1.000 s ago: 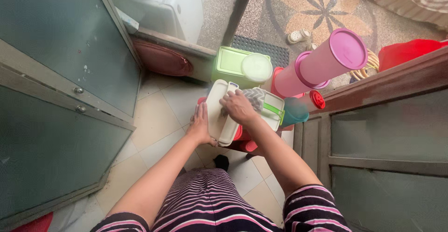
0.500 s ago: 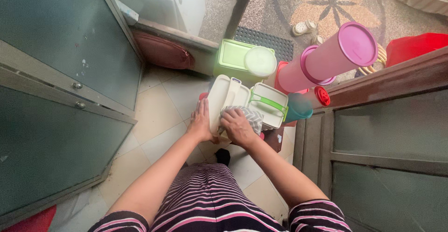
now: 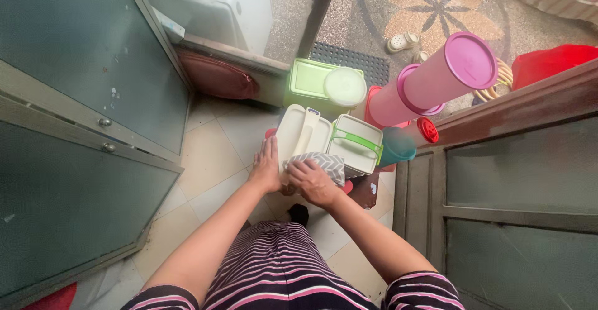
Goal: The person wipes the exterior surfaces of several plastic food storage containers using a patterned cloth. They handle the containers one at a time, wiping the lids and sides of a white container, a blue container, and a yellow container before stacking them on a red bucket.
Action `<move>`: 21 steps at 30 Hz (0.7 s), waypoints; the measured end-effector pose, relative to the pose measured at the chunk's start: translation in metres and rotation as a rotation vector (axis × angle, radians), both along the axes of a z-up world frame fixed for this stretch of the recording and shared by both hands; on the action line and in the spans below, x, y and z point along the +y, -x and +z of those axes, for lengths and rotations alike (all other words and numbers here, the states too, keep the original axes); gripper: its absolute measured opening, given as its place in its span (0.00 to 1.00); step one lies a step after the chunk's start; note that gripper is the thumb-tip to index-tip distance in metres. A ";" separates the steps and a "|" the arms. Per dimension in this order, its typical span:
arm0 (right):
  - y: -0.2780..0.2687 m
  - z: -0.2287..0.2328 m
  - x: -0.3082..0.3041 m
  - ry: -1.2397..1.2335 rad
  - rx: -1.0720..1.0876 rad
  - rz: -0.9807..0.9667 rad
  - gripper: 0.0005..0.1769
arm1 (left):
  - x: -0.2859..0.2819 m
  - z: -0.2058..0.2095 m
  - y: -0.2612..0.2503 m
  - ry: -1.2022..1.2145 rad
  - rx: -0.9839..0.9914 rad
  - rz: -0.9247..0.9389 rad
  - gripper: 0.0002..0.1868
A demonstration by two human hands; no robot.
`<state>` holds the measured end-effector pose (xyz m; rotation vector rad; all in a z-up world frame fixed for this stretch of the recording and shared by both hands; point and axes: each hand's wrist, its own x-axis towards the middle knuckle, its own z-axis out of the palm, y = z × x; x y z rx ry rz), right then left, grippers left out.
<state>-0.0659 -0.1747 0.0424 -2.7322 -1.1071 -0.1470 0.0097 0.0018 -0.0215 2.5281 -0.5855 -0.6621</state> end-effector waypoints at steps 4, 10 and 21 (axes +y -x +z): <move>-0.024 0.011 -0.008 -0.021 0.043 -0.136 0.13 | 0.002 0.021 0.002 -0.008 0.072 0.001 0.89; -0.069 0.015 -0.031 0.053 0.047 -0.197 0.11 | 0.005 0.015 0.001 0.004 0.004 -0.028 0.92; -0.134 -0.049 -0.063 -0.253 0.056 -0.590 0.12 | 0.006 0.020 0.000 -0.007 0.021 -0.029 0.93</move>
